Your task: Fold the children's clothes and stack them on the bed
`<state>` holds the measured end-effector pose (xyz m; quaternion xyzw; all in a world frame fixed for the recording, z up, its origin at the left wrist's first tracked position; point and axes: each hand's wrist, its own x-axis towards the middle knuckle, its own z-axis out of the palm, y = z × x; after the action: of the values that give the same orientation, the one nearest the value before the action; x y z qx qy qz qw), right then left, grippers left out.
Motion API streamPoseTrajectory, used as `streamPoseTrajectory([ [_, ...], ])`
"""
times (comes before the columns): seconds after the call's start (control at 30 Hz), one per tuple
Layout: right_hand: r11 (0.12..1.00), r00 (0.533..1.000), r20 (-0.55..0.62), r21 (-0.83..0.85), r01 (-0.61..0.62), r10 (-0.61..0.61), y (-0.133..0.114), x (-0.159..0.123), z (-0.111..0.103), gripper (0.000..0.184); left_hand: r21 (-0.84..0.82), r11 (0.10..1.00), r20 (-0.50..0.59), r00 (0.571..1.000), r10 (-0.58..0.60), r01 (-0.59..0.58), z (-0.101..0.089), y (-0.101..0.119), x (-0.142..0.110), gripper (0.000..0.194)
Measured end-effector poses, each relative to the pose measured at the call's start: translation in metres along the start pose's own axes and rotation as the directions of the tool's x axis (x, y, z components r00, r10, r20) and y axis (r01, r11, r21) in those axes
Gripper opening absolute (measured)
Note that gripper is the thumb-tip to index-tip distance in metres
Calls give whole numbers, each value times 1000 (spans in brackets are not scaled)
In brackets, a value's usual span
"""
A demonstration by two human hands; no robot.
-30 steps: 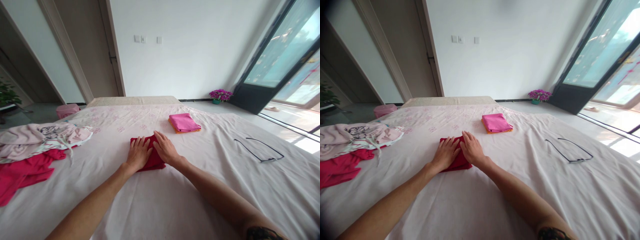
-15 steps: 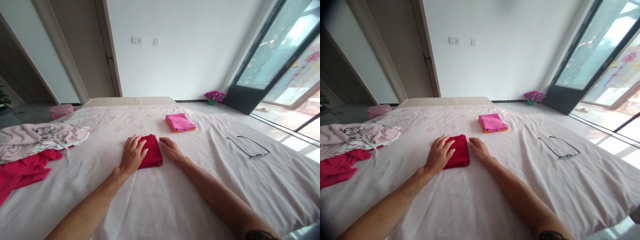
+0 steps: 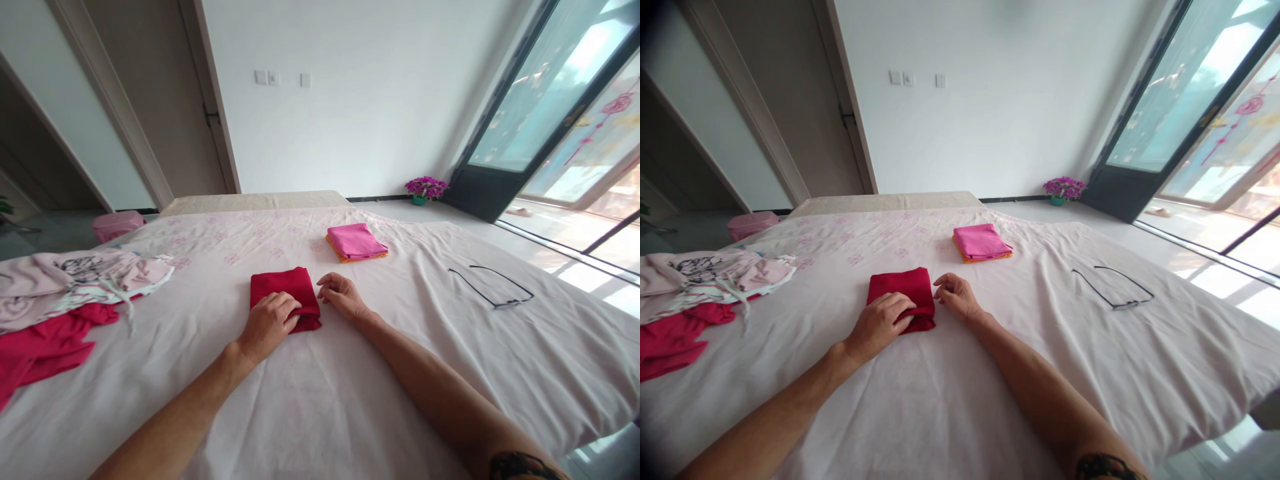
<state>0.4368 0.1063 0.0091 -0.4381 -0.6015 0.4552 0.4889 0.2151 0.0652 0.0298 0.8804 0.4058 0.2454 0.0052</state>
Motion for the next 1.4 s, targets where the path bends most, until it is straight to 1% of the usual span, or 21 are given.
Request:
streamPoseTrajectory([
  [0.1,999,1000,27,42,7,-9,-2,-2,0,17,-8,999,-13,999,-32,32,1,-1,0,11],
  [0.17,999,997,74,39,29,-32,-5,-4,0,13,-61,992,-50,992,-117,114,4,-3,0,8],
  [0.27,997,978,197,-23,77,-71,-12,-9,-2,11,-206,943,-105,952,-286,260,7,-7,1,8],
  [0.33,995,944,326,-69,74,-47,-16,-12,-5,14,-277,903,-124,920,-372,328,8,-11,2,9],
  [0.4,993,889,457,-108,39,14,-19,-12,-9,18,-325,873,-140,895,-425,363,8,-14,2,11],
  [0.47,990,837,542,-138,-1,77,-21,-11,-13,23,-369,851,-155,878,-453,374,9,-16,2,13],
  [0.5,989,820,564,-149,-19,101,-22,-11,-14,25,-386,842,-163,871,-463,376,9,-18,3,14],
  [0.6,985,790,594,-157,-74,154,-23,-9,-16,32,-433,818,-183,851,-492,379,9,-21,3,15],
  [0.67,982,779,606,-175,-69,163,-25,-9,-15,37,-455,805,-186,844,-503,380,10,-22,4,15],
  [0.73,978,781,609,-210,-11,140,-26,-11,-12,40,-471,796,-182,841,-510,380,10,-22,4,15],
  [0.83,973,810,582,-222,67,77,-26,-14,-7,32,-479,789,-170,841,-514,385,9,-22,3,15],
  [0.93,983,853,520,-176,60,41,-24,-16,-1,24,-482,789,-167,844,-509,381,9,-21,3,15],
  [1.03,992,887,462,-118,44,15,-21,-16,2,23,-476,793,-172,844,-508,380,9,-21,3,15],
  [1.1,994,887,462,-99,50,1,-19,-15,2,23,-473,795,-173,845,-506,380,9,-20,3,15],
  [1.17,991,881,474,-115,66,-4,-17,-15,1,23,-471,797,-175,845,-505,378,9,-20,3,15],
  [1.3,972,890,457,-208,106,1,-14,-13,1,22,-466,801,-172,850,-499,376,8,-19,2,15],
  [1.4,937,893,451,-308,166,-10,-19,-13,0,22,-460,807,-171,855,-490,371,8,-18,2,15],
])
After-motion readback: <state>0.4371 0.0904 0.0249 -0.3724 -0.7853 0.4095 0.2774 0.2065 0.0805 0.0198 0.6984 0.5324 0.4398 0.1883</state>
